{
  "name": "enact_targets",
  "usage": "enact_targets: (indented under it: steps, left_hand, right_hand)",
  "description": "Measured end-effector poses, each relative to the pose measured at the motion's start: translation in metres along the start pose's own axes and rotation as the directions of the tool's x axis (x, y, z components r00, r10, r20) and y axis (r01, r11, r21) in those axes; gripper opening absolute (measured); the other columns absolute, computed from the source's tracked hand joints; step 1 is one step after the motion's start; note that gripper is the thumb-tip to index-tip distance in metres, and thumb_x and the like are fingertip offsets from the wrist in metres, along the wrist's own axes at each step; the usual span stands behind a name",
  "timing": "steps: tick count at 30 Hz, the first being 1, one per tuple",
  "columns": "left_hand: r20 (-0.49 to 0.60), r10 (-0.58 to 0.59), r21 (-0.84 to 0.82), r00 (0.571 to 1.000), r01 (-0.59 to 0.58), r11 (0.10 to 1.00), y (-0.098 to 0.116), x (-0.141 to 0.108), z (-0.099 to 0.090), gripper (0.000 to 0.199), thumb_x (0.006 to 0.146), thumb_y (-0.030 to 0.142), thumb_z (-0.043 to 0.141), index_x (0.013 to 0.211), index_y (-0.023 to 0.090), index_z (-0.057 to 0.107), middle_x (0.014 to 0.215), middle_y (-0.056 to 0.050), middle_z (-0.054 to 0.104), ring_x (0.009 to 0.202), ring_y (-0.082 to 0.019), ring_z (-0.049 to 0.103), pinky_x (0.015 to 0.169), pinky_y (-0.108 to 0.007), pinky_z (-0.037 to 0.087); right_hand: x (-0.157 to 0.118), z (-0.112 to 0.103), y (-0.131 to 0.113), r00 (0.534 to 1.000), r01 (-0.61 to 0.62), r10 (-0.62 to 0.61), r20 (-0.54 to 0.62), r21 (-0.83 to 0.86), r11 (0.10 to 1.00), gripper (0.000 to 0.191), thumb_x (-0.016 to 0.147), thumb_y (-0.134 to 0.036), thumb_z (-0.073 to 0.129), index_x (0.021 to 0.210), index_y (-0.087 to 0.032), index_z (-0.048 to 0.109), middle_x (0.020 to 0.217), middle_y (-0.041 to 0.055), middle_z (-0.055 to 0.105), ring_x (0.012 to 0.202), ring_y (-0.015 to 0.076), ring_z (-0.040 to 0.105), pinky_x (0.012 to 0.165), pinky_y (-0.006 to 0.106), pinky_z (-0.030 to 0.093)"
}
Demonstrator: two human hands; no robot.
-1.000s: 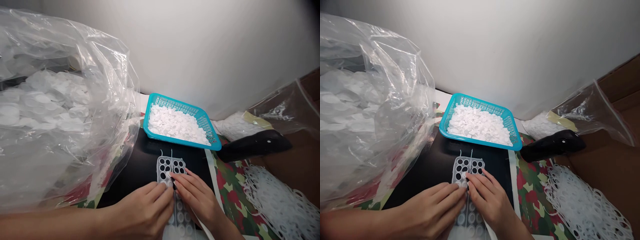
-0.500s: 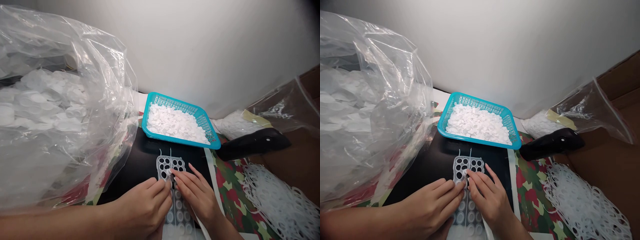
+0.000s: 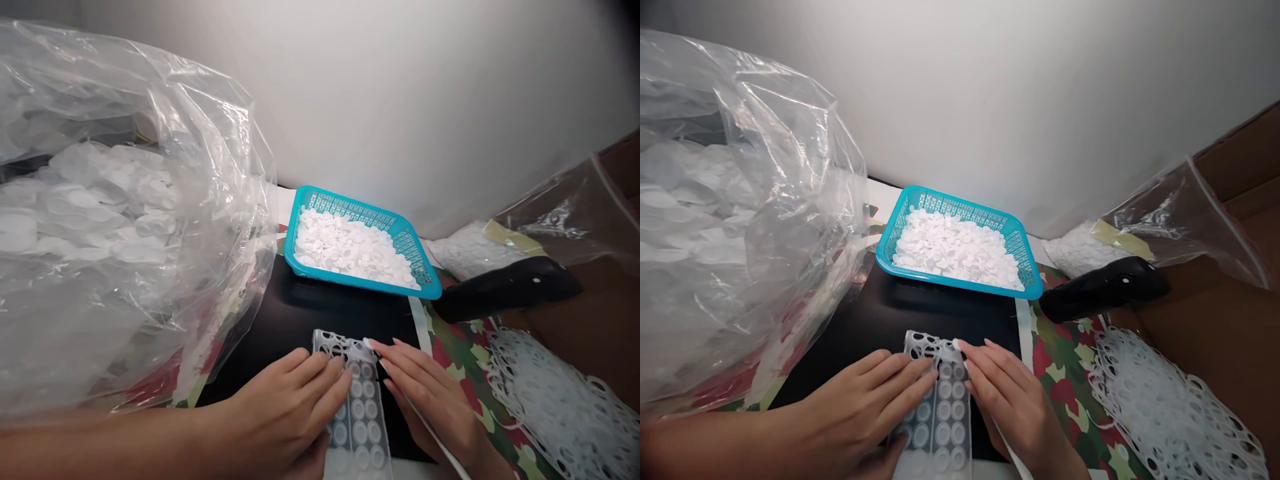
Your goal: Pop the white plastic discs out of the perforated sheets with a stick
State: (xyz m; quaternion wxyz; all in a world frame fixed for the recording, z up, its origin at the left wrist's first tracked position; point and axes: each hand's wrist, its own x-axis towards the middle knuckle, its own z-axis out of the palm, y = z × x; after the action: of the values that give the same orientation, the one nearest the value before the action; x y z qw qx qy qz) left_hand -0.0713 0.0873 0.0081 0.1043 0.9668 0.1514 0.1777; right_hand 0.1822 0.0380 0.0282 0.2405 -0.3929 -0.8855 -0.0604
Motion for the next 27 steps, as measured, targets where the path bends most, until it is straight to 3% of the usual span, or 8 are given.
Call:
enact_targets:
  steps: [2,5,10,13,22,27]
  left_hand:
    - [-0.011,-0.027,0.01,1.0,0.027,1.0,-0.0012,-0.0013,-0.0009,0.058,0.089,0.034,0.048,0.138,0.005,0.042,0.14,-0.016,0.049,0.12,-0.029,0.048,0.101,-0.039,0.034]
    - [0.015,-0.036,-0.002,0.999,0.036,0.999,-0.0025,-0.0019,-0.0014,0.061,0.091,0.037,0.045,0.142,0.005,0.037,0.148,-0.017,0.04,0.13,-0.032,0.04,0.108,-0.043,0.028]
    - [0.037,0.062,-0.092,0.997,-0.058,0.994,-0.0036,0.0027,-0.0027,0.05,0.094,0.027,0.041,0.14,0.008,0.042,0.145,-0.009,0.047,0.128,-0.022,0.046,0.111,-0.034,0.029]
    - [0.1,0.141,-0.134,0.985,-0.127,0.983,-0.0053,0.0048,-0.0038,0.051,0.095,0.026,0.04,0.143,0.006,0.038,0.148,-0.009,0.042,0.134,-0.02,0.041,0.115,-0.032,0.025]
    - [0.15,0.136,-0.213,0.979,-0.102,0.972,-0.0093,0.0047,-0.0059,0.053,0.096,0.024,0.038,0.146,0.007,0.034,0.153,-0.011,0.033,0.14,-0.021,0.034,0.118,-0.034,0.024]
    - [0.135,0.141,-0.229,0.981,-0.107,0.968,-0.0089,0.0057,-0.0056,0.053,0.095,0.024,0.039,0.145,0.006,0.036,0.151,-0.011,0.036,0.139,-0.021,0.036,0.117,-0.034,0.026]
  right_hand:
    - [-0.0024,-0.0001,-0.0027,1.0,0.008,-0.007,-0.018,0.03,1.0,0.029,0.088,0.0,0.052,0.116,-0.006,0.057,0.118,0.0191,0.068,0.115,0.0223,0.062,0.095,0.039,0.056]
    - [-0.0026,0.0004,-0.0038,0.999,-0.002,0.004,-0.039,0.037,0.999,0.029,0.088,0.0,0.051,0.117,-0.006,0.057,0.119,0.0194,0.067,0.115,0.0215,0.062,0.093,0.036,0.057]
    - [-0.0002,0.0051,-0.0014,0.996,0.04,-0.038,0.079,-0.025,0.999,0.024,0.091,-0.004,0.051,0.112,-0.008,0.061,0.117,0.0182,0.069,0.114,0.0225,0.063,0.093,0.038,0.057]
    - [0.002,0.0064,-0.0024,0.995,0.061,-0.058,0.078,-0.038,0.997,0.021,0.092,-0.006,0.049,0.108,-0.011,0.063,0.113,0.0156,0.071,0.109,0.0215,0.066,0.09,0.038,0.059]
    - [-0.0043,0.0057,-0.0028,0.985,0.033,-0.026,0.17,-0.042,0.999,0.02,0.094,-0.01,0.053,0.111,-0.013,0.062,0.12,0.0133,0.068,0.117,0.0216,0.061,0.094,0.037,0.057]
    - [-0.0027,0.0068,-0.0042,0.989,0.061,-0.048,0.138,-0.088,0.994,0.018,0.093,-0.01,0.054,0.108,-0.015,0.064,0.117,0.0114,0.07,0.112,0.0215,0.064,0.091,0.036,0.059]
